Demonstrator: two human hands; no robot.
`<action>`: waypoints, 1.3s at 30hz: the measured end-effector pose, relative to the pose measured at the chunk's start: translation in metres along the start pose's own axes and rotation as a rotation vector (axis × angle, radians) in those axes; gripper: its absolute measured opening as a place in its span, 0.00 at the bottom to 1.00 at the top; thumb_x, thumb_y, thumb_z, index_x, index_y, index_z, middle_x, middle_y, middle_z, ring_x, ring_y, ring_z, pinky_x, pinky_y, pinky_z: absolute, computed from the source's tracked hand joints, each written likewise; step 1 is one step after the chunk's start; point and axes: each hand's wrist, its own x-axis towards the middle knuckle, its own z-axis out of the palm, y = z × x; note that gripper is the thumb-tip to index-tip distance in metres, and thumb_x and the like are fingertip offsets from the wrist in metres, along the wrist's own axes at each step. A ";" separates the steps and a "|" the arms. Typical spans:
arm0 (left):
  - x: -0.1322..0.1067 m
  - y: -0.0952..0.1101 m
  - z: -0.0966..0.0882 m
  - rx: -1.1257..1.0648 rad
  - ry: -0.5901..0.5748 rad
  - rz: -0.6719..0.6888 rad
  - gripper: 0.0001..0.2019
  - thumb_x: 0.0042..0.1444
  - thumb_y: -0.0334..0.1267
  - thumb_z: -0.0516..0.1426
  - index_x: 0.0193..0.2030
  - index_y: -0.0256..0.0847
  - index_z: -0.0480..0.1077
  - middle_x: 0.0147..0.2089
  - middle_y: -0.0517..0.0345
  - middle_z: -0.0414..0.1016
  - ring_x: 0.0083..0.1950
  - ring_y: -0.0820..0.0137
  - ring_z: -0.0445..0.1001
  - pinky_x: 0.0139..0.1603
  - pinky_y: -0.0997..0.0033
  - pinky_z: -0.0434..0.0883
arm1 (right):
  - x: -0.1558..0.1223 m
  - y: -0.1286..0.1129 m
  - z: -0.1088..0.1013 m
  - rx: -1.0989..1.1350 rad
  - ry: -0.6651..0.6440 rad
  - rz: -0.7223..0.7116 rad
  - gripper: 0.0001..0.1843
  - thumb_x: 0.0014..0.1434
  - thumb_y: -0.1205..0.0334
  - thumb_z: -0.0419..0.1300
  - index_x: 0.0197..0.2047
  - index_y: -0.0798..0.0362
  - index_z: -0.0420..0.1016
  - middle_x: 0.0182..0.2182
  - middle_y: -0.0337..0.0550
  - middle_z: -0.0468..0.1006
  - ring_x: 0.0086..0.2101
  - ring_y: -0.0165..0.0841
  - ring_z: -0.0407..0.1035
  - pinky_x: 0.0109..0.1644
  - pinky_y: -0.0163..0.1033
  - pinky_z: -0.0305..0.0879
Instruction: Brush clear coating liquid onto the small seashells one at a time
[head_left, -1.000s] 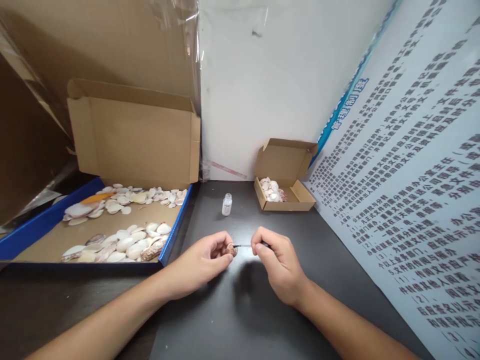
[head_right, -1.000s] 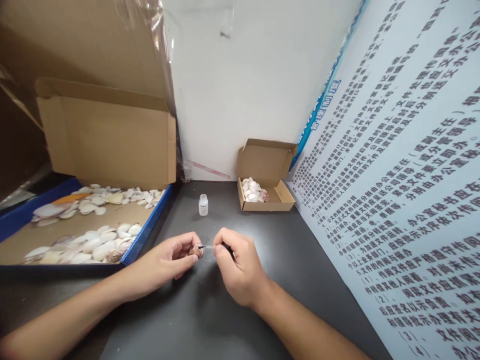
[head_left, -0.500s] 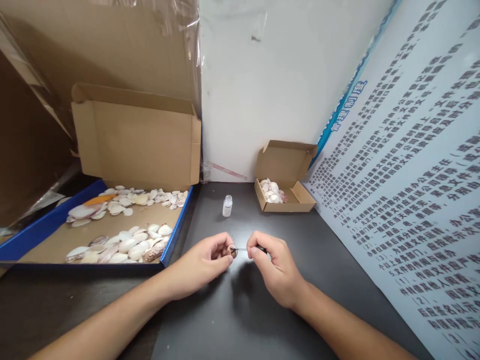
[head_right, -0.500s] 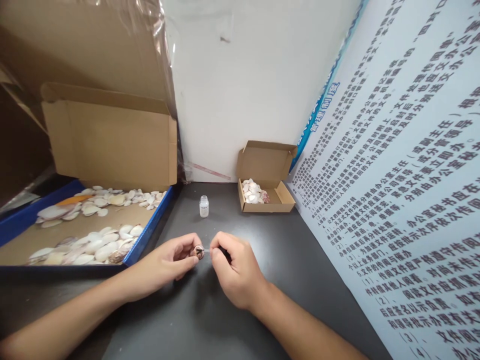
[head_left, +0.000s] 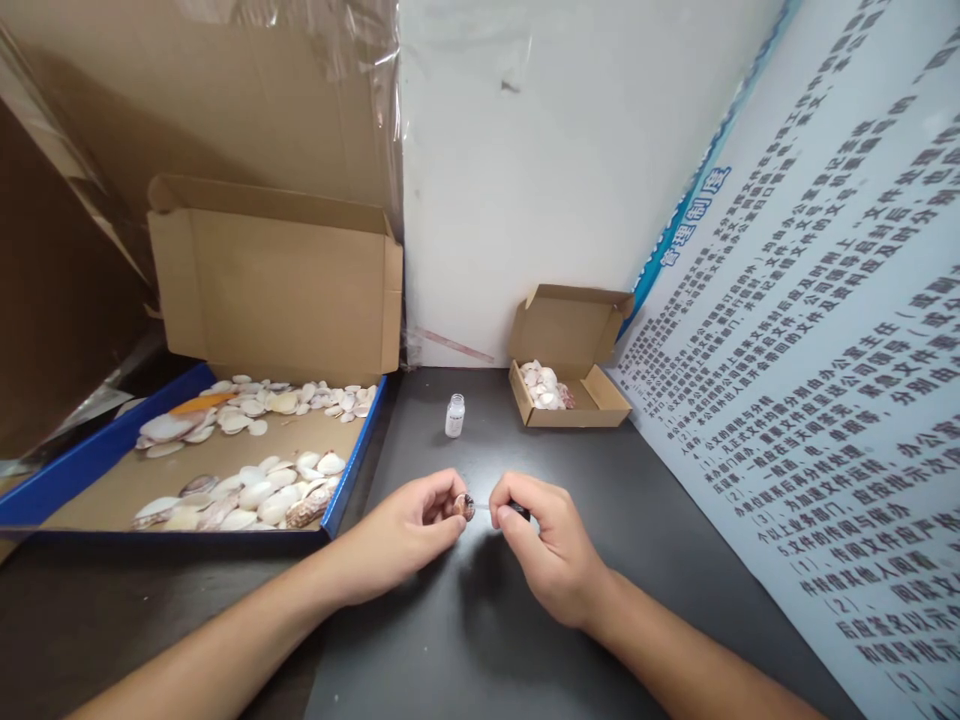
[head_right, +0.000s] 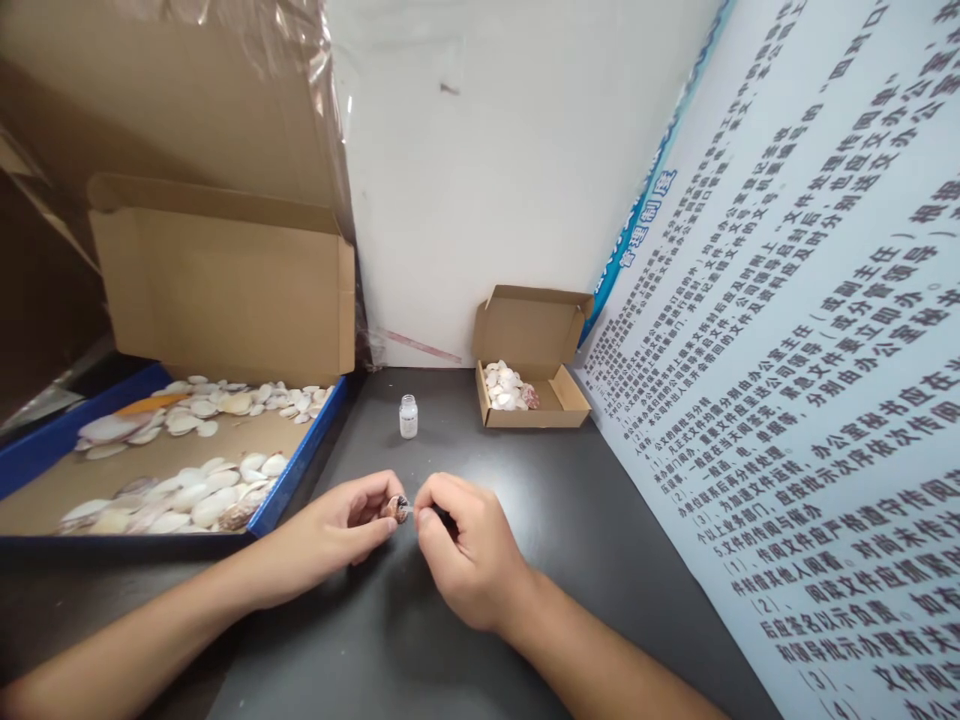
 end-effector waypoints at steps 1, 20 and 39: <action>0.000 0.000 0.000 0.000 0.000 0.001 0.08 0.58 0.41 0.55 0.34 0.41 0.59 0.28 0.67 0.58 0.27 0.77 0.55 0.27 0.75 0.55 | 0.000 0.000 0.000 -0.002 -0.003 0.003 0.11 0.61 0.68 0.48 0.27 0.52 0.60 0.22 0.35 0.64 0.24 0.28 0.59 0.30 0.34 0.54; 0.002 -0.003 0.001 0.028 0.058 0.088 0.08 0.58 0.40 0.54 0.33 0.40 0.59 0.30 0.65 0.58 0.33 0.73 0.56 0.35 0.72 0.57 | 0.002 0.001 0.000 -0.019 -0.011 0.030 0.10 0.59 0.67 0.49 0.26 0.52 0.62 0.22 0.35 0.65 0.24 0.28 0.59 0.29 0.33 0.53; -0.001 0.002 -0.002 0.196 0.149 0.045 0.07 0.58 0.41 0.54 0.33 0.40 0.62 0.29 0.64 0.61 0.32 0.73 0.59 0.34 0.72 0.59 | 0.001 0.004 -0.001 0.001 -0.026 0.027 0.10 0.59 0.69 0.50 0.27 0.52 0.64 0.24 0.36 0.68 0.26 0.29 0.61 0.32 0.34 0.57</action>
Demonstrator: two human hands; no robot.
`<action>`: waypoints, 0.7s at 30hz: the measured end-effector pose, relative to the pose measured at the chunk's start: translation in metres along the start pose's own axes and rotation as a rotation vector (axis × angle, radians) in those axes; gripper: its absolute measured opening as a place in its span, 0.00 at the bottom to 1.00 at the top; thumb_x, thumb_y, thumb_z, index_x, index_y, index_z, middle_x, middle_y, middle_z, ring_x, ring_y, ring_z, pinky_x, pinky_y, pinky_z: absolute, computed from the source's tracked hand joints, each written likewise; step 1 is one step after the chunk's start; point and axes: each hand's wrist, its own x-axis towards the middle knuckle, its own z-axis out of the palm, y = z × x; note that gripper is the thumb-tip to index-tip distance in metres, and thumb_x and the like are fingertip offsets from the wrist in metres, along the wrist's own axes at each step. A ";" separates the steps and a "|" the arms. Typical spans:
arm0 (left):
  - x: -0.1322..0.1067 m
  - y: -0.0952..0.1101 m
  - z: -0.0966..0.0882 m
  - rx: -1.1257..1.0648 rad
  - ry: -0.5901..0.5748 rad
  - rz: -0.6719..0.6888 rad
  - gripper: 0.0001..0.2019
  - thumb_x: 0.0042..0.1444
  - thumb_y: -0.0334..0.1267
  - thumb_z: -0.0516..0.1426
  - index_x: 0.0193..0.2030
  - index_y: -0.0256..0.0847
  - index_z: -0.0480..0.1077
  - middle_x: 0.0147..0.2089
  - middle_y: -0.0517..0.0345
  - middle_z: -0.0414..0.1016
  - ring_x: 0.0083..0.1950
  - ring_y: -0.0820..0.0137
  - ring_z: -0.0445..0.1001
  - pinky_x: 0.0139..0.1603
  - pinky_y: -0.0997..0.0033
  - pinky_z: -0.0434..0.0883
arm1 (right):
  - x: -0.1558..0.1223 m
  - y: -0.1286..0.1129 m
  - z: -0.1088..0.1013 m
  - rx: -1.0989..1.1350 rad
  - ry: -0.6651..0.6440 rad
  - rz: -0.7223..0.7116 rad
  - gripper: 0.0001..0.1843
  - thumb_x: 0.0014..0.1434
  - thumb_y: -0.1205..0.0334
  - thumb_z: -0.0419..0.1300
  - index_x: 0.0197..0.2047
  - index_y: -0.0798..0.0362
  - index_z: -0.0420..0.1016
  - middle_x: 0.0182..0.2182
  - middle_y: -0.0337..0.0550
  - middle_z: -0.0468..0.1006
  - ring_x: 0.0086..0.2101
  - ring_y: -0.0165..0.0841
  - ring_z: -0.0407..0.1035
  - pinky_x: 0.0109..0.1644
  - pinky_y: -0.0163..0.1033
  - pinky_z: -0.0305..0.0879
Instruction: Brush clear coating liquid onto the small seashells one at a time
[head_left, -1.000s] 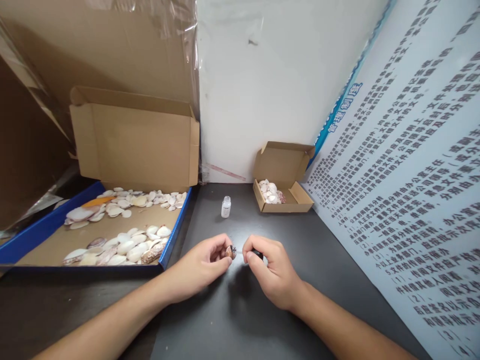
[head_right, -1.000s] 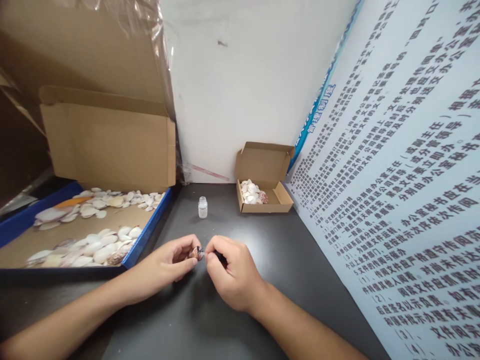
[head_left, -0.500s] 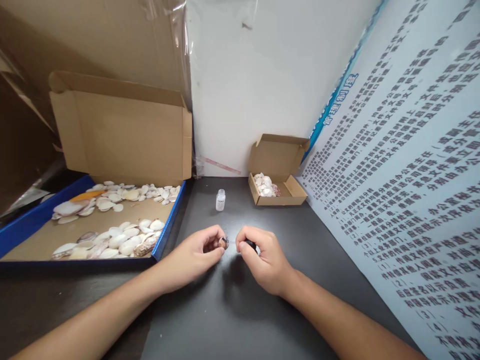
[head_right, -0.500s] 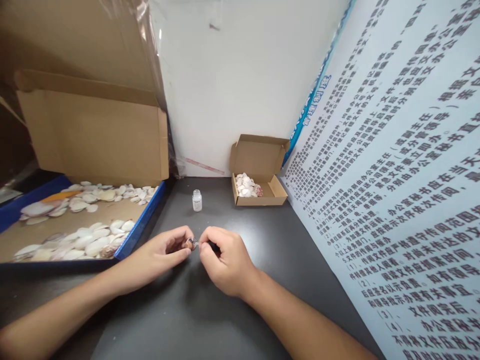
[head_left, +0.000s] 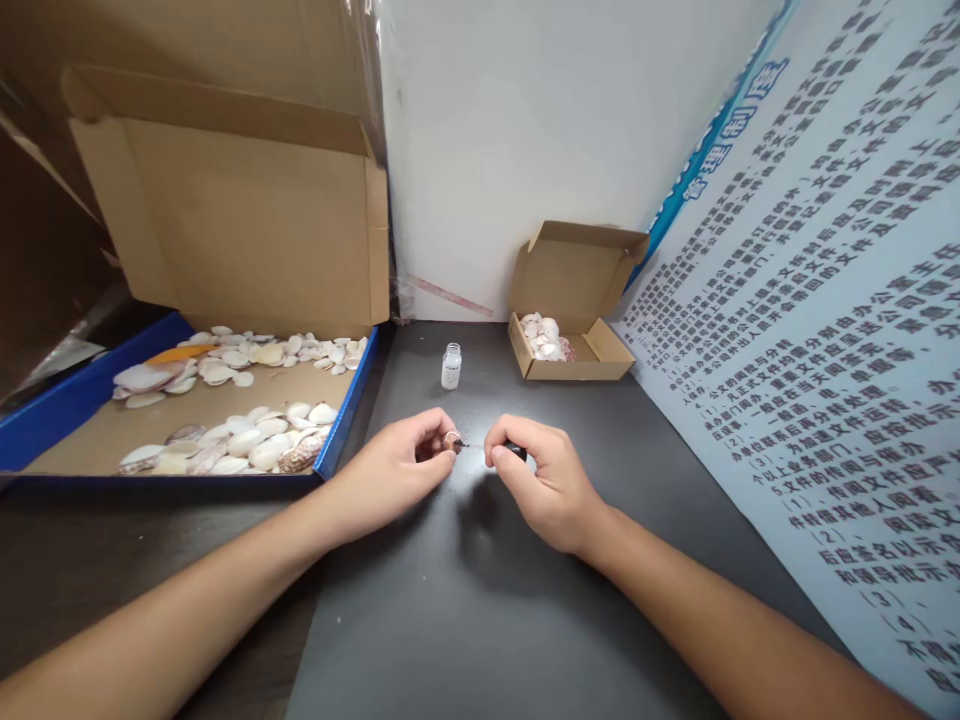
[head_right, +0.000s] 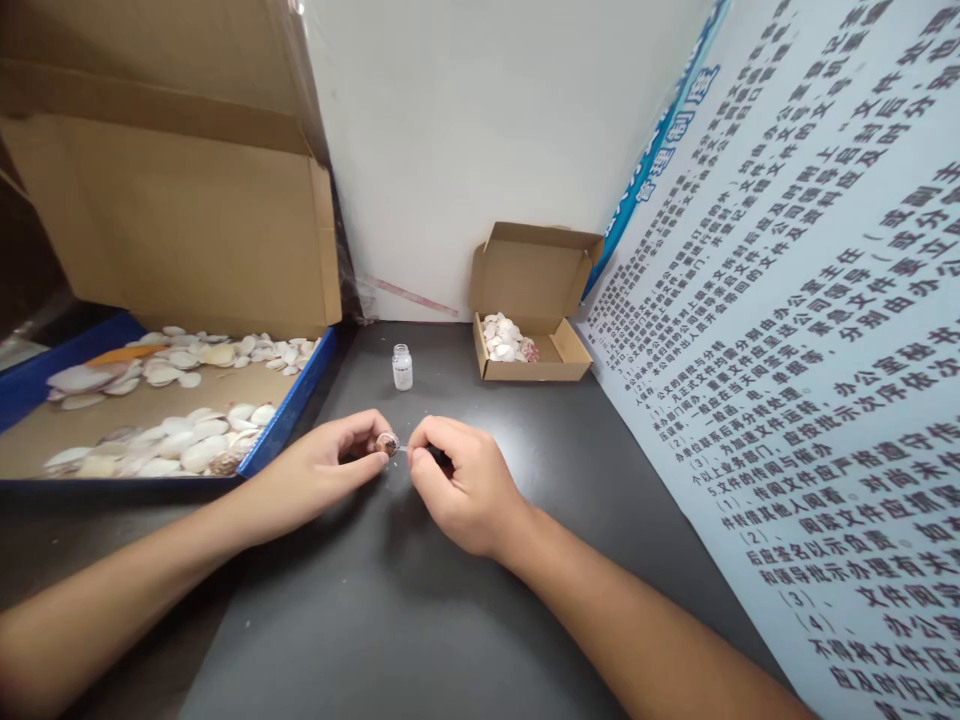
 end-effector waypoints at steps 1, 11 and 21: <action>-0.001 -0.001 0.000 0.029 0.002 0.001 0.07 0.58 0.40 0.53 0.33 0.40 0.62 0.29 0.65 0.61 0.32 0.73 0.58 0.33 0.72 0.59 | 0.000 0.000 0.000 -0.003 -0.003 0.000 0.10 0.59 0.69 0.50 0.27 0.52 0.64 0.24 0.36 0.68 0.26 0.29 0.61 0.32 0.34 0.57; -0.003 -0.006 0.003 0.176 0.038 0.030 0.03 0.58 0.37 0.52 0.33 0.41 0.63 0.29 0.65 0.65 0.32 0.72 0.62 0.33 0.70 0.60 | -0.002 -0.002 0.002 -0.012 0.002 -0.046 0.10 0.61 0.69 0.49 0.28 0.52 0.64 0.24 0.36 0.68 0.26 0.29 0.62 0.32 0.34 0.58; -0.002 -0.006 0.003 0.117 0.037 0.028 0.04 0.58 0.37 0.53 0.33 0.41 0.63 0.30 0.64 0.64 0.32 0.72 0.61 0.33 0.70 0.60 | -0.001 -0.002 0.000 -0.019 0.024 -0.024 0.10 0.61 0.69 0.49 0.28 0.52 0.64 0.24 0.36 0.67 0.26 0.29 0.60 0.31 0.35 0.56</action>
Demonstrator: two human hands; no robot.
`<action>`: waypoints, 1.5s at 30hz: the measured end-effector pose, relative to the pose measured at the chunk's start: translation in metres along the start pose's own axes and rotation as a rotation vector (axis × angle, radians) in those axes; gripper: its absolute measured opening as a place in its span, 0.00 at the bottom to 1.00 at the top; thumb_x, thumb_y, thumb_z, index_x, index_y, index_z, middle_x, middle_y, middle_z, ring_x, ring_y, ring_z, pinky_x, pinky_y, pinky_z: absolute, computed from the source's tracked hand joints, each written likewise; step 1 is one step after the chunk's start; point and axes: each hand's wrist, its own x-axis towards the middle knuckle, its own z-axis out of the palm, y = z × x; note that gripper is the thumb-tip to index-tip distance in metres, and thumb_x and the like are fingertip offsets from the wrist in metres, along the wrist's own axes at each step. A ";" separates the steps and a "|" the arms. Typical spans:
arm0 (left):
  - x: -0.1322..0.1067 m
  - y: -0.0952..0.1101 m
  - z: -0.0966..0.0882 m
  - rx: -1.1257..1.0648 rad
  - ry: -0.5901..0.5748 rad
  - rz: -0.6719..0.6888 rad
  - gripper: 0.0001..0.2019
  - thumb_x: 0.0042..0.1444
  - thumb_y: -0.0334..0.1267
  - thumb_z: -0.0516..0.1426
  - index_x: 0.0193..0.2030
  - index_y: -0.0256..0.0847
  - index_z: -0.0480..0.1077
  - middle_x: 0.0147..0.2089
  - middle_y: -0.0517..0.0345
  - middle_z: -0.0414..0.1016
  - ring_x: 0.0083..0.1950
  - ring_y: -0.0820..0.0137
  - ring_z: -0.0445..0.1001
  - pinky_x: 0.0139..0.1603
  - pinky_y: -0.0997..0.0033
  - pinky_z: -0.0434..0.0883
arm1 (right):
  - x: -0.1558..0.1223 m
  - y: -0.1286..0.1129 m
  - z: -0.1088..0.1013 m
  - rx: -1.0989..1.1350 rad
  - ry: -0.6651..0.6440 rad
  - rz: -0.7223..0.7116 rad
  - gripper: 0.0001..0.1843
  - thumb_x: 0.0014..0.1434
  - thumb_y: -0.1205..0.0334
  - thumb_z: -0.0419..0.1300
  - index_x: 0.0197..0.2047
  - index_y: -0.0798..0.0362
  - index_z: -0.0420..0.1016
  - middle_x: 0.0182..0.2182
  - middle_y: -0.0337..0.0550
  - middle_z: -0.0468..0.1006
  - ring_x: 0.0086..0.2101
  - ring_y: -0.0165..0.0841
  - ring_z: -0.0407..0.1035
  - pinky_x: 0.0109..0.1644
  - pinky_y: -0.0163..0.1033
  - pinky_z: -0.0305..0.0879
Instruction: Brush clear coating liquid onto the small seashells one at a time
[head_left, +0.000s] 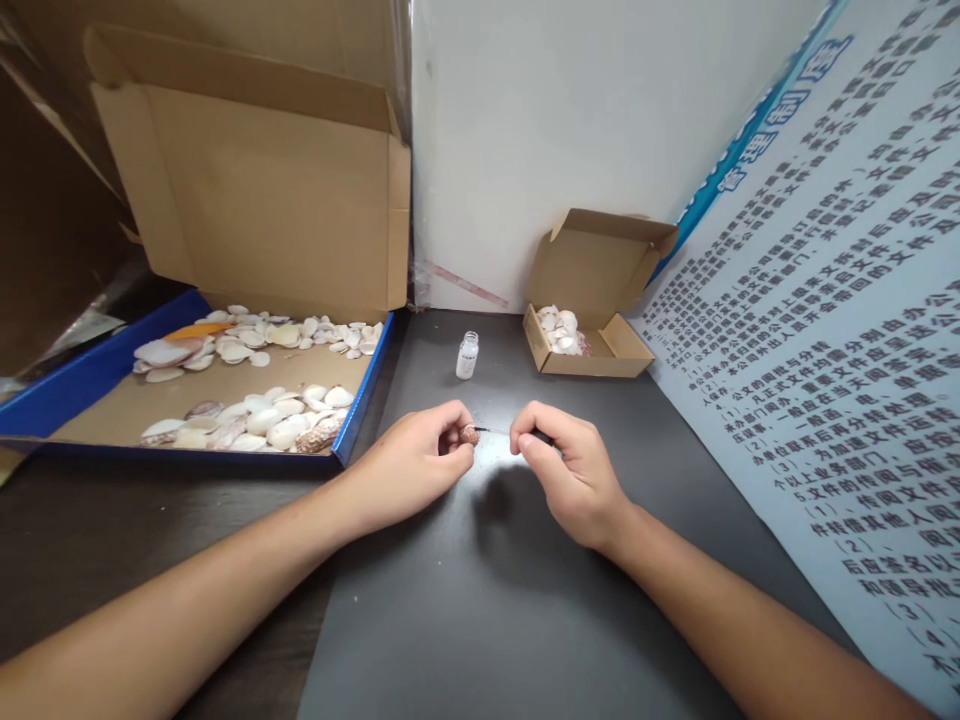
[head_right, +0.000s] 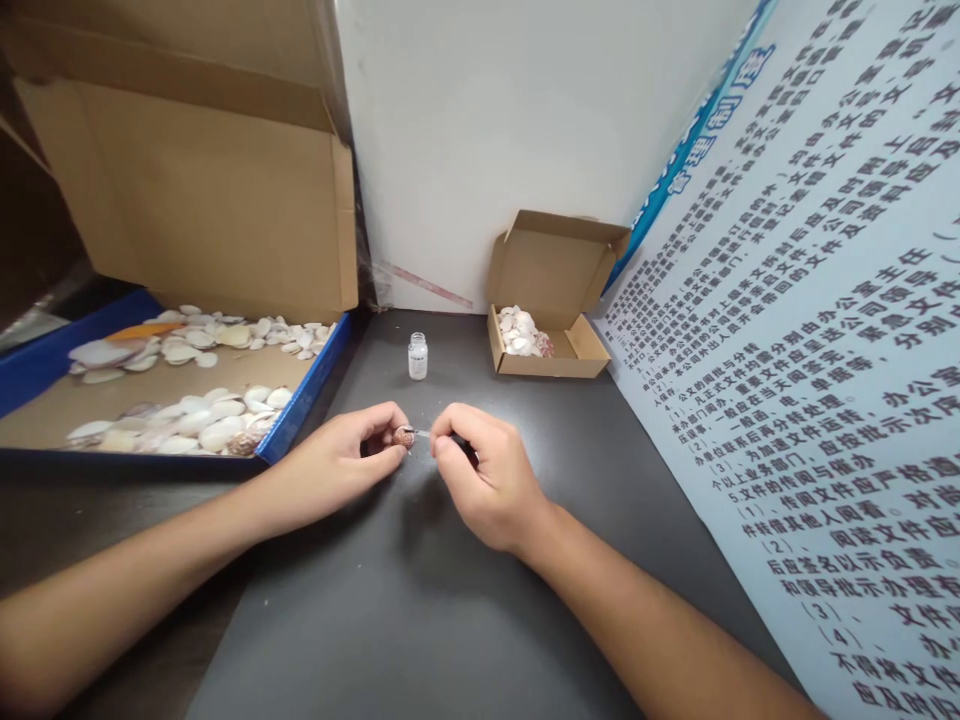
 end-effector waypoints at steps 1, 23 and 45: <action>0.000 0.000 0.000 0.001 0.000 -0.002 0.04 0.58 0.37 0.53 0.33 0.41 0.63 0.30 0.65 0.64 0.32 0.72 0.61 0.33 0.70 0.60 | 0.000 0.000 0.001 0.007 -0.028 -0.011 0.10 0.61 0.69 0.49 0.28 0.52 0.64 0.24 0.36 0.68 0.26 0.29 0.61 0.32 0.35 0.56; 0.001 -0.001 0.000 -0.058 -0.004 -0.011 0.04 0.58 0.37 0.53 0.34 0.41 0.64 0.30 0.65 0.65 0.32 0.72 0.61 0.34 0.70 0.60 | 0.000 0.000 0.003 -0.021 -0.022 0.048 0.09 0.60 0.69 0.50 0.28 0.52 0.61 0.24 0.35 0.64 0.26 0.28 0.59 0.32 0.33 0.55; 0.002 0.005 0.001 -0.577 0.005 -0.115 0.06 0.54 0.34 0.59 0.34 0.39 0.64 0.30 0.61 0.71 0.34 0.74 0.69 0.37 0.73 0.66 | -0.002 0.000 0.002 0.044 0.039 0.032 0.07 0.58 0.70 0.50 0.30 0.52 0.63 0.24 0.33 0.63 0.26 0.27 0.57 0.31 0.34 0.54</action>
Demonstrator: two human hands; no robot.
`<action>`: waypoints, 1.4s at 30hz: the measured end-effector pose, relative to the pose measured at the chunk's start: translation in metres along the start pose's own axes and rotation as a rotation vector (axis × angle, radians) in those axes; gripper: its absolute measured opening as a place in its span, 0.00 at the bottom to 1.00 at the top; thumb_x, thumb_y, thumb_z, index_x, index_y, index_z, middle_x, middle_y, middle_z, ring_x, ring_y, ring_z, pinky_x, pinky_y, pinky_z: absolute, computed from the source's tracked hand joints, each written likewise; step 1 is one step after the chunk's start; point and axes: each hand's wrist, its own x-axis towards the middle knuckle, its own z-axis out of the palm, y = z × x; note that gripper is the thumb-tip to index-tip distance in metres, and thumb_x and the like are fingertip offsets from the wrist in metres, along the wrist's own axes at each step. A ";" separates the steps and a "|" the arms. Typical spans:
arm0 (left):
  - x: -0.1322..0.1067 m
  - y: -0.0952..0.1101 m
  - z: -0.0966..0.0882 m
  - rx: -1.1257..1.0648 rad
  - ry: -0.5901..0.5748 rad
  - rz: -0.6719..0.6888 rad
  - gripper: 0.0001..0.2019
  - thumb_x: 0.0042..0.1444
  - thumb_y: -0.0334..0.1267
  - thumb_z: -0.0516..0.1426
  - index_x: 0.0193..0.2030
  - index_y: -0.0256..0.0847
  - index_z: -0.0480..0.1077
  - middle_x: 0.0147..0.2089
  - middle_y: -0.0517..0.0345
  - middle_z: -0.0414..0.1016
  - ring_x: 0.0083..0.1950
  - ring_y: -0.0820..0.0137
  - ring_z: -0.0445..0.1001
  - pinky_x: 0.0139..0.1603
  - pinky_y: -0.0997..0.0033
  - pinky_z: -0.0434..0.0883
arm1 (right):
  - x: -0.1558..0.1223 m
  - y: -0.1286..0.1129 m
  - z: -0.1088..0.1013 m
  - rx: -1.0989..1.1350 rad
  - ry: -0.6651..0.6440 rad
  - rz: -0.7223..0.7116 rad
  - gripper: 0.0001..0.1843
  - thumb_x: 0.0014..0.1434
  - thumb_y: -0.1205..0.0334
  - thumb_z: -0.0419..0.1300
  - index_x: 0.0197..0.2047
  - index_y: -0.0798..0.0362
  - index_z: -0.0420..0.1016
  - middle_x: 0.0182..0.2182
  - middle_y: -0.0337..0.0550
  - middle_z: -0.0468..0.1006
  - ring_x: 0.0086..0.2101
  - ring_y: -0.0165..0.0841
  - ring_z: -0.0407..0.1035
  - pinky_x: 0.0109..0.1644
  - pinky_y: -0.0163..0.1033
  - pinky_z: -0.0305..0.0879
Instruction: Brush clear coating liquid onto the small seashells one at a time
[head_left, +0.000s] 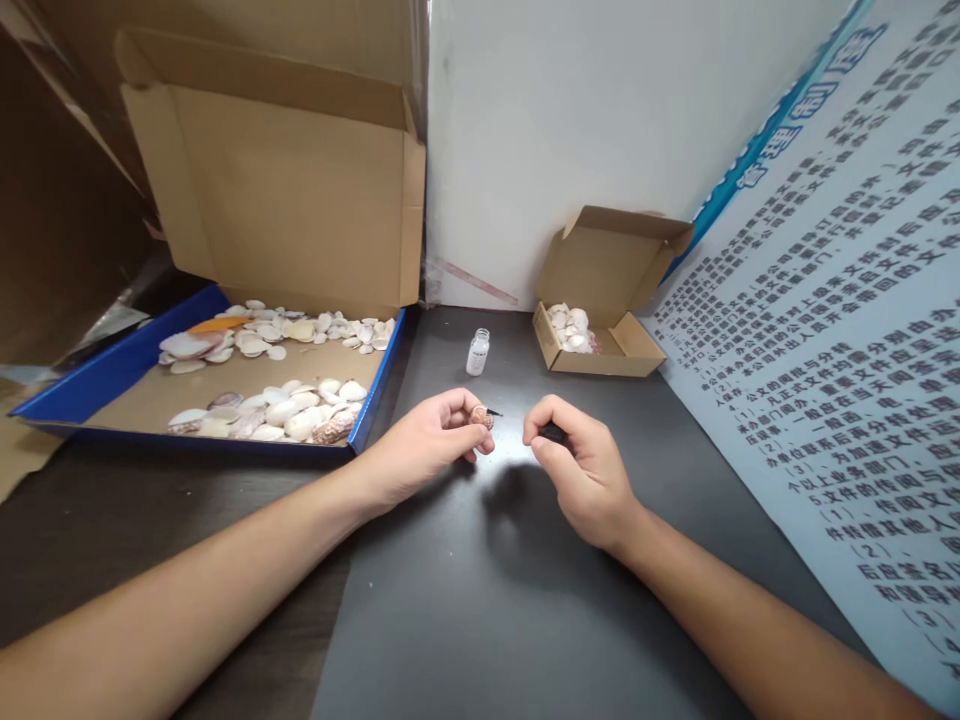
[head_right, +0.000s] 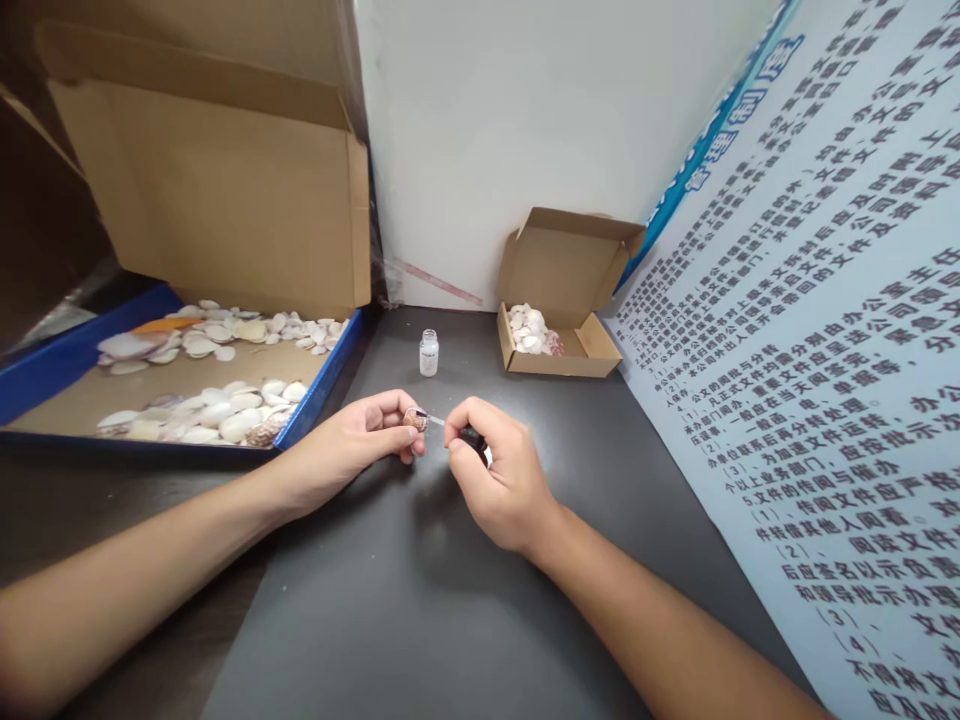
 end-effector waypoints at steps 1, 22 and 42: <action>0.000 0.000 0.000 -0.009 0.002 -0.005 0.06 0.53 0.34 0.59 0.34 0.39 0.64 0.30 0.61 0.71 0.34 0.74 0.70 0.37 0.73 0.66 | 0.000 0.000 0.000 0.004 -0.021 -0.011 0.07 0.58 0.71 0.50 0.30 0.52 0.63 0.25 0.33 0.64 0.26 0.27 0.58 0.31 0.34 0.54; -0.001 0.001 0.001 -0.141 0.018 -0.074 0.02 0.54 0.31 0.56 0.33 0.38 0.64 0.34 0.57 0.77 0.37 0.71 0.75 0.41 0.69 0.69 | 0.002 0.000 0.000 -0.092 0.027 0.120 0.07 0.56 0.70 0.50 0.28 0.52 0.63 0.22 0.34 0.62 0.25 0.29 0.56 0.29 0.35 0.52; -0.003 0.003 0.000 -0.176 -0.033 -0.083 0.07 0.57 0.38 0.59 0.34 0.38 0.65 0.35 0.55 0.77 0.36 0.72 0.74 0.40 0.70 0.69 | 0.001 -0.004 0.003 -0.018 -0.076 -0.003 0.07 0.57 0.71 0.50 0.30 0.52 0.65 0.27 0.37 0.71 0.28 0.30 0.63 0.33 0.34 0.59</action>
